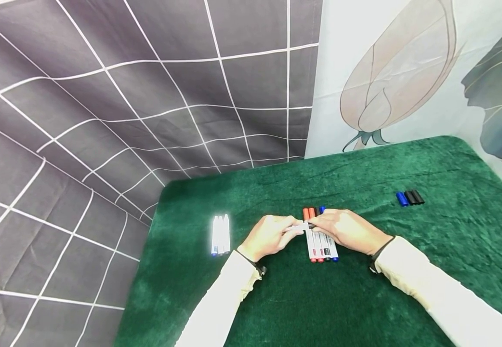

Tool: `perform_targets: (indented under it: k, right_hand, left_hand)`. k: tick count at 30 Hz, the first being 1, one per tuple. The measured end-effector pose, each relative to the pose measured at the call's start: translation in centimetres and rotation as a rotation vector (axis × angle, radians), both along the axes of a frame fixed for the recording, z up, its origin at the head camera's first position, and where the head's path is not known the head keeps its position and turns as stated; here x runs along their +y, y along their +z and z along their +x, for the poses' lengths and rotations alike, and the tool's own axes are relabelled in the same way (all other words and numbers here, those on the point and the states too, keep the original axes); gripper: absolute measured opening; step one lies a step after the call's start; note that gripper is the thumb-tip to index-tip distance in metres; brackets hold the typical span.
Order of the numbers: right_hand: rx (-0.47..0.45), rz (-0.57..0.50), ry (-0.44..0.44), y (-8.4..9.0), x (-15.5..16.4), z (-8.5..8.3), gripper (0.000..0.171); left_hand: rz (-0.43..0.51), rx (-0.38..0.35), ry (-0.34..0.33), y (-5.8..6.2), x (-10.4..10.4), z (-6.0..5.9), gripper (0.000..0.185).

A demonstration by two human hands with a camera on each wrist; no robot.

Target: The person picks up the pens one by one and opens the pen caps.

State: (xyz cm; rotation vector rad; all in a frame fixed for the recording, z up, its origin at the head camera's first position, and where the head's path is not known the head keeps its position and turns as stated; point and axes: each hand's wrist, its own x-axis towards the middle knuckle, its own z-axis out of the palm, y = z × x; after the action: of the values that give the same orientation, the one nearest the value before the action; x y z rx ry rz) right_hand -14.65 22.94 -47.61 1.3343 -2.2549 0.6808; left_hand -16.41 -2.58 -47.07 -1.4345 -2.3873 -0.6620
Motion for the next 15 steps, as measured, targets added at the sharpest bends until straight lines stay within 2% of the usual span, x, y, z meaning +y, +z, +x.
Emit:
perform_targets:
  k: [7,14,15]
  right_hand:
    - [0.014,0.0,-0.004,-0.12,-0.03,0.08,0.045]
    - [0.014,0.009,0.005,-0.32,0.02,0.12,0.043]
    - [0.028,0.024,0.002,-0.33,0.26,0.05,0.042]
  left_hand:
    - [0.02,-0.047,-0.016,-0.19,-0.15,0.05,0.013]
    - [0.059,-0.128,-0.046,-0.41,-0.29,0.0,0.014]
    - [0.03,-0.087,-0.048,-0.5,-0.53,-0.14,0.016]
